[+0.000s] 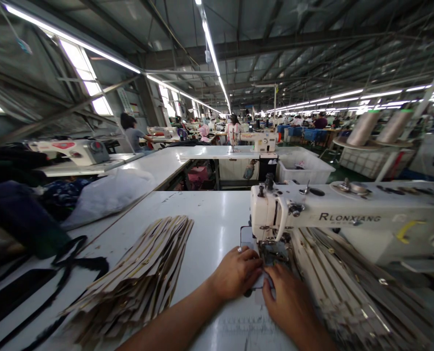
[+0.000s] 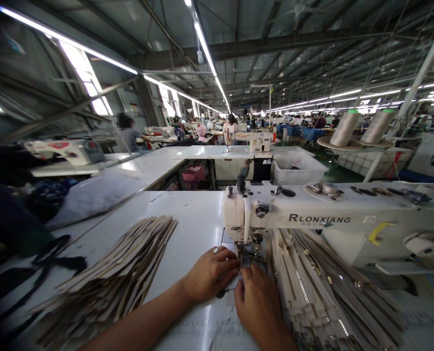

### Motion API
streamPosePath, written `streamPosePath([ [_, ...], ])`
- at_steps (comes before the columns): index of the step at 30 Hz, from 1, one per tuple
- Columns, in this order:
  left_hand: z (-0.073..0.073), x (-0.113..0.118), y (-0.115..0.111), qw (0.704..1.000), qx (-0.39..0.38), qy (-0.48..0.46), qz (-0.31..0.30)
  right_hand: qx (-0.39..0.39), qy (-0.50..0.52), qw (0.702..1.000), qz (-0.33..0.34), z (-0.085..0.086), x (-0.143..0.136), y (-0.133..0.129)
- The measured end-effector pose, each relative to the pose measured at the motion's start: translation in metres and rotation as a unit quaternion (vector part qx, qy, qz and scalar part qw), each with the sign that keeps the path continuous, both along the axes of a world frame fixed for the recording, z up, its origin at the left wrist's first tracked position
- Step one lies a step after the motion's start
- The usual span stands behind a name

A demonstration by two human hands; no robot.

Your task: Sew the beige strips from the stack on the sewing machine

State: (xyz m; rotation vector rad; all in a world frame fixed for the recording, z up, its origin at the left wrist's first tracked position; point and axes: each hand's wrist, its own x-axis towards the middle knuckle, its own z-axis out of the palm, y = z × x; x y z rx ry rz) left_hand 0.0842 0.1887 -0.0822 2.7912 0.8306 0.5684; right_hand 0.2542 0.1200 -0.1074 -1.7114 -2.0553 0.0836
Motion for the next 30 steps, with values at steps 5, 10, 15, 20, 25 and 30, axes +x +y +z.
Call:
streamPosePath([
  [5, 0.002, 0.001, -0.001, 1.0, -0.016, -0.002, 0.023, 0.008, -0.037, 0.999, -0.005, 0.0, -0.003, 0.006],
  [10, 0.002, 0.0, 0.0, 0.999, -0.031, -0.014, 0.035, 0.003, -0.05, 0.999, 0.001, 0.001, -0.003, 0.009],
  [15, 0.001, -0.002, 0.002, 0.998, -0.035, -0.012, 0.045, 0.008, -0.048, 0.999, -0.001, -0.002, -0.004, 0.008],
  [20, 0.003, -0.003, 0.004, 0.998, -0.041, -0.01, 0.052, 0.033, -0.031, 0.999, 0.003, -0.005, -0.004, 0.006],
  [25, 0.004, -0.003, 0.004, 0.998, -0.042, -0.01, 0.052, 0.06, -0.015, 0.998, 0.002, -0.007, -0.004, 0.006],
  [30, 0.003, -0.004, 0.003, 0.997, -0.049, -0.003, 0.052, 0.064, -0.022, 0.998, 0.0, -0.011, -0.004, 0.004],
])
